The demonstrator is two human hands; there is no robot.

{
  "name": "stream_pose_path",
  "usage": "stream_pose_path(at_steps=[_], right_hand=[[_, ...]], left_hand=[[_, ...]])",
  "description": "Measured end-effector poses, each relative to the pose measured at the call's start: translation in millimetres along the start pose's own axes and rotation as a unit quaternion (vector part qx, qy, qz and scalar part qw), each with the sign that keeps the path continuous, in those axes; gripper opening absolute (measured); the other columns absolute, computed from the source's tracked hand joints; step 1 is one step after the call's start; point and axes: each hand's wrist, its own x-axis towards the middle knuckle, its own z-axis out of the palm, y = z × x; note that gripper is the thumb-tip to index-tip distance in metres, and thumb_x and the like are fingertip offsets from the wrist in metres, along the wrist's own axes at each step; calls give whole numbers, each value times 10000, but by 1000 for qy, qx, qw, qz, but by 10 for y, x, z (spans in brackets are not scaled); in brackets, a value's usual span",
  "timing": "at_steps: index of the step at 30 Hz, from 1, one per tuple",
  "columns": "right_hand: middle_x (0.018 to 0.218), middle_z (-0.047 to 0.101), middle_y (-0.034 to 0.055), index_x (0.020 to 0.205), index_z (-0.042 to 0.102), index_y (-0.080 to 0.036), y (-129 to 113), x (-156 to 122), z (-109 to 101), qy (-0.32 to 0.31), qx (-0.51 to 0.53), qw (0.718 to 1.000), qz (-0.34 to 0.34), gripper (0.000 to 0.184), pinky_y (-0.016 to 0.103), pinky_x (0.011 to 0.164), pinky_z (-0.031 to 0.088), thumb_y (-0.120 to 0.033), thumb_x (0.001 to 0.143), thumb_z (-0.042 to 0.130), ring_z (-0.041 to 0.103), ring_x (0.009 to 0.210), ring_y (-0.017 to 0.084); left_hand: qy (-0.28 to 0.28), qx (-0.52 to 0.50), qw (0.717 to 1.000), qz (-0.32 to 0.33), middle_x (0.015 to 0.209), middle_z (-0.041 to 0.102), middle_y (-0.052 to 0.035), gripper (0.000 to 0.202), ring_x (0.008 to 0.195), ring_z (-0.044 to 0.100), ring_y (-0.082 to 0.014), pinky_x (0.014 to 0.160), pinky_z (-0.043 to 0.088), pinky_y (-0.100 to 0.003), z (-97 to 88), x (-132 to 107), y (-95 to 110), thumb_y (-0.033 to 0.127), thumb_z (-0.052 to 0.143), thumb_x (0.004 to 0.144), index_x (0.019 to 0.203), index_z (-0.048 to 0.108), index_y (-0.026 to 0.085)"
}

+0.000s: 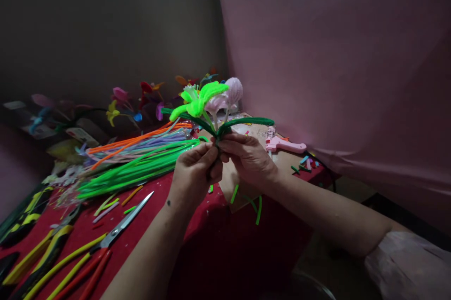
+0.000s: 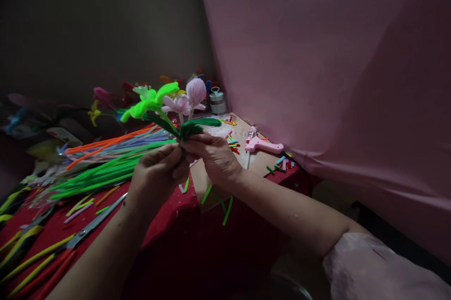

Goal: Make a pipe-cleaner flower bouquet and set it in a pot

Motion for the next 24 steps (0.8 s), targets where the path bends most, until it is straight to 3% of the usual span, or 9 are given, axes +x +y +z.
stream_pose_path(at_steps=[3,7,9,11,16,20,24], right_hand=[[549,492,-38,592,635,-175,48,6,18,34,20,999,13,117,253,523,348,-238,664,701,421,523,86],[580,494,-39,568,631,-174,107,44,52,107,-11,994,-29,124,259,569,363,-231,616,731,436,574,91],[604,517,-41,585,646,-178,107,59,78,129,-24,990,-46,105,256,601,372,-224,605,738,438,593,88],[629,549,-37,611,660,-180,94,62,105,110,-29,992,-49,88,254,628,381,-222,621,737,448,608,87],[666,583,-26,721,671,-196,66,16,146,-23,-14,998,-60,81,263,661,421,-271,748,661,500,637,99],[637,561,-33,689,640,-195,27,5,80,-75,-41,993,-81,121,268,651,439,-286,769,642,509,626,106],[728,595,-28,747,645,-218,-120,39,-74,-102,-146,980,-90,80,284,716,450,-288,732,681,535,719,125]], left_hand=[[55,138,988,44,463,505,20,208,404,436,-72,436,345,-205,33,-9,-34,257,523,837,661,540,148],[131,293,942,95,533,539,5,225,488,487,-84,521,391,-214,28,-7,-117,273,517,834,645,548,154],[156,301,934,114,537,490,27,212,483,435,-69,490,354,-199,10,0,-148,266,542,815,630,530,163],[158,242,951,110,524,421,46,222,468,369,-58,451,309,-187,1,0,-142,255,564,797,605,499,166],[87,22,995,48,511,375,58,311,431,323,-37,410,267,-170,12,-39,8,281,641,754,563,431,155],[-27,-82,996,5,482,375,65,273,373,282,-25,375,233,-158,-15,-60,65,305,665,741,607,480,155],[-115,-114,986,-42,472,371,66,264,343,225,-12,354,235,-162,-38,-73,40,376,677,725,657,568,145]])
